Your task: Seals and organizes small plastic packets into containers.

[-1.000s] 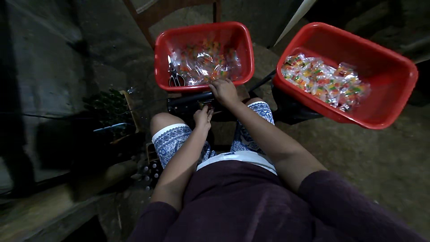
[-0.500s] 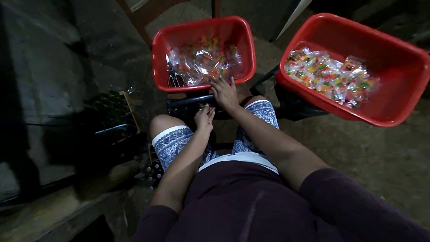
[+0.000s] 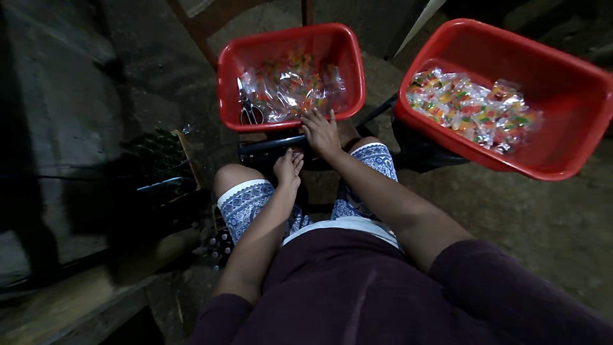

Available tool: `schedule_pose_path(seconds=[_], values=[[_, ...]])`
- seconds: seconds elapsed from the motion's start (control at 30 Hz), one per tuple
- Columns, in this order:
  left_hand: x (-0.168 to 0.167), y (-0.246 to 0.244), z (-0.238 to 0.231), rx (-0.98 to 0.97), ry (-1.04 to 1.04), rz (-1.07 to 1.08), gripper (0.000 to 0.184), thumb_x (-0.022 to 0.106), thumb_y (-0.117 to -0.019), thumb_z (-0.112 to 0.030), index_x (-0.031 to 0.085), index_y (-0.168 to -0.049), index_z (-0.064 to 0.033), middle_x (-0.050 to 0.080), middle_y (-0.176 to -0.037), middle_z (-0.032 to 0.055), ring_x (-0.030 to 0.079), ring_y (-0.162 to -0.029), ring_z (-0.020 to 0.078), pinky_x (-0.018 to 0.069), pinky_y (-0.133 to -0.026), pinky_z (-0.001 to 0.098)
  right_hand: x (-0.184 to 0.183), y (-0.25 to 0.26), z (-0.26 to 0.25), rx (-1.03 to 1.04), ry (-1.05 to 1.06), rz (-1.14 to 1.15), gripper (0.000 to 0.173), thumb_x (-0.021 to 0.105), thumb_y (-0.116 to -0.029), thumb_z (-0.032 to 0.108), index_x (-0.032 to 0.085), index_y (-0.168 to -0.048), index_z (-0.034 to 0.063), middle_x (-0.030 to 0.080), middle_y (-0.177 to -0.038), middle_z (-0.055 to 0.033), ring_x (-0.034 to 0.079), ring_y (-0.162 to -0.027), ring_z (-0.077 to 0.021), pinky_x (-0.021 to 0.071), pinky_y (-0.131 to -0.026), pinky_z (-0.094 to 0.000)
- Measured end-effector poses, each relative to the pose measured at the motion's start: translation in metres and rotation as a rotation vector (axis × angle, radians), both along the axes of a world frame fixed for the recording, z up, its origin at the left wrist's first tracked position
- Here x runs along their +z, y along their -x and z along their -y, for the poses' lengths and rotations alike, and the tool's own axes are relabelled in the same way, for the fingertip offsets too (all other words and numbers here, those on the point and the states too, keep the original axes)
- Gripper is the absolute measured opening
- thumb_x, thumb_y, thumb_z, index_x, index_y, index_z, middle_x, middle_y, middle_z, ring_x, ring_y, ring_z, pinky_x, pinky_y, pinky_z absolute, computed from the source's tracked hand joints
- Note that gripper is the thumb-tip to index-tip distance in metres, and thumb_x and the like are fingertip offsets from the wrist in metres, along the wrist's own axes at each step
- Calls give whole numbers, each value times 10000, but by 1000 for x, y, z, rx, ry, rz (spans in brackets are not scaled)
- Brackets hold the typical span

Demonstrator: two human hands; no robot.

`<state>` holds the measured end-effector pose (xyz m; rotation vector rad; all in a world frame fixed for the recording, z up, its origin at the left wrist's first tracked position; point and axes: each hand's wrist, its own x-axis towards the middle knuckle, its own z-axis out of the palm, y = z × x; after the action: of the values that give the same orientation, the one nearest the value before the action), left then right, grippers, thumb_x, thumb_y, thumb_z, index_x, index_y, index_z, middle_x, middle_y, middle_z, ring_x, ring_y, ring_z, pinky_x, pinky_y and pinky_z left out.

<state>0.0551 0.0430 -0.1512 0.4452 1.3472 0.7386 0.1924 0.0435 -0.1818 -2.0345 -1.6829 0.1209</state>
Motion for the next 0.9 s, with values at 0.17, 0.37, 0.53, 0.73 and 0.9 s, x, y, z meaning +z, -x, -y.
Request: schedule_pose_path(seconds=[0.17,0.37,0.53,0.73,0.9], values=[[1,0,-1,7,0,-13,309,563,-1067,-224,531,-1248,25,660,-1052,138,685,-870,166,579,-773,291,8,-1,-1,8,74,-35,401,399,-1104,281,665,-1362,130,589,-1481,-68,450,-1456,-332,182,-1198,-695],[-6,1,-1,-21,-19,0,407,541,-1077,-226,465,-1365,52,594,-1237,205,650,-1009,222,567,-871,350,64,-8,-17,29,328,-196,417,456,-1087,334,628,-1408,132,469,-1567,-164,341,-1511,-366,146,-1208,-694],[-1,-1,-2,-33,-51,-36,323,490,-1081,-152,501,-1344,35,622,-1215,199,657,-1000,243,575,-836,381,95,-3,-30,47,305,-171,405,480,-1065,323,643,-1387,140,456,-1588,-112,363,-1504,-317,226,-1206,-632],[-4,-2,2,-36,-31,-7,315,497,-1078,-126,495,-1345,42,608,-1199,194,658,-953,220,580,-815,345,82,-3,-24,10,306,-193,393,460,-1081,315,659,-1365,130,489,-1558,-141,380,-1494,-332,189,-1221,-634],[-6,-3,3,-44,-26,15,337,514,-1078,-148,474,-1348,50,595,-1205,192,654,-957,209,577,-835,339,64,-3,-14,-10,253,-181,388,435,-1083,246,655,-1373,114,532,-1519,-144,427,-1462,-341,189,-1217,-644]])
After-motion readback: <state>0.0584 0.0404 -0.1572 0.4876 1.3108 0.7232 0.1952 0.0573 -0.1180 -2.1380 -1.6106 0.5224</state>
